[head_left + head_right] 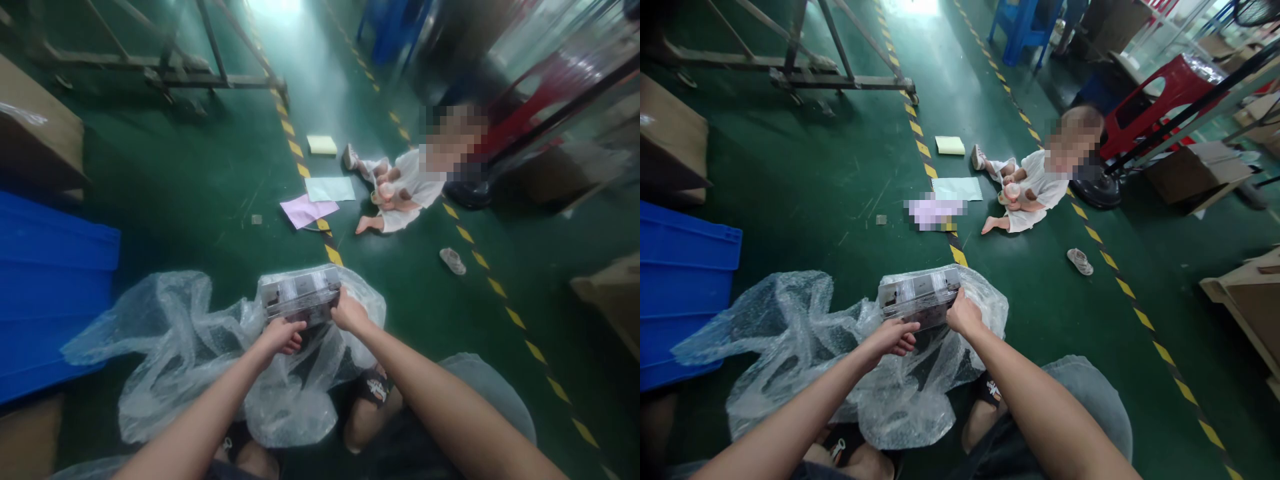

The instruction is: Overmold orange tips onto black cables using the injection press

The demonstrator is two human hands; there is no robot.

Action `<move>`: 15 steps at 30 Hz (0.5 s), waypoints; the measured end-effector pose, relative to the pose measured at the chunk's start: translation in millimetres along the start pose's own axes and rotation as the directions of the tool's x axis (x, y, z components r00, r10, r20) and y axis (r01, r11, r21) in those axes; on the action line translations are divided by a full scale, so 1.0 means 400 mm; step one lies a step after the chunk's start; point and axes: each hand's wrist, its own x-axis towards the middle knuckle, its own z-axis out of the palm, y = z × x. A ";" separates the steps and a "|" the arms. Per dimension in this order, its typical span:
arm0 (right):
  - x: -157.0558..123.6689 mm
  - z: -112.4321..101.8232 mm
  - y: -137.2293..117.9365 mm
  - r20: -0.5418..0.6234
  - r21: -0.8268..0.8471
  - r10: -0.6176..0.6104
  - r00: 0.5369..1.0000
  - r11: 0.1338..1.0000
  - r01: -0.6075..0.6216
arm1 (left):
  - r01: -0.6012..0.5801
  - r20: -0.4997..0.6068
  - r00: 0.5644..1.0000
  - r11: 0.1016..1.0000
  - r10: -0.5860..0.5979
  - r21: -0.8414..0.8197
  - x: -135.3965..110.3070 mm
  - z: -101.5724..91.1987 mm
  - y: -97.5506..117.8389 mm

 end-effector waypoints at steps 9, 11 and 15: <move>0.001 0.004 0.023 0.044 -0.065 -0.041 0.998 0.997 0.044 | -0.006 -0.010 1.000 1.000 0.006 0.010 -0.002 0.002 0.001; 0.000 -0.001 0.020 0.051 -0.077 -0.049 0.998 0.996 0.053 | -0.006 -0.011 1.000 1.000 0.006 0.008 -0.002 0.001 0.001; -0.002 -0.009 0.011 0.056 -0.092 -0.064 0.996 0.993 0.069 | -0.005 -0.014 1.000 1.000 0.005 0.006 -0.001 -0.001 0.001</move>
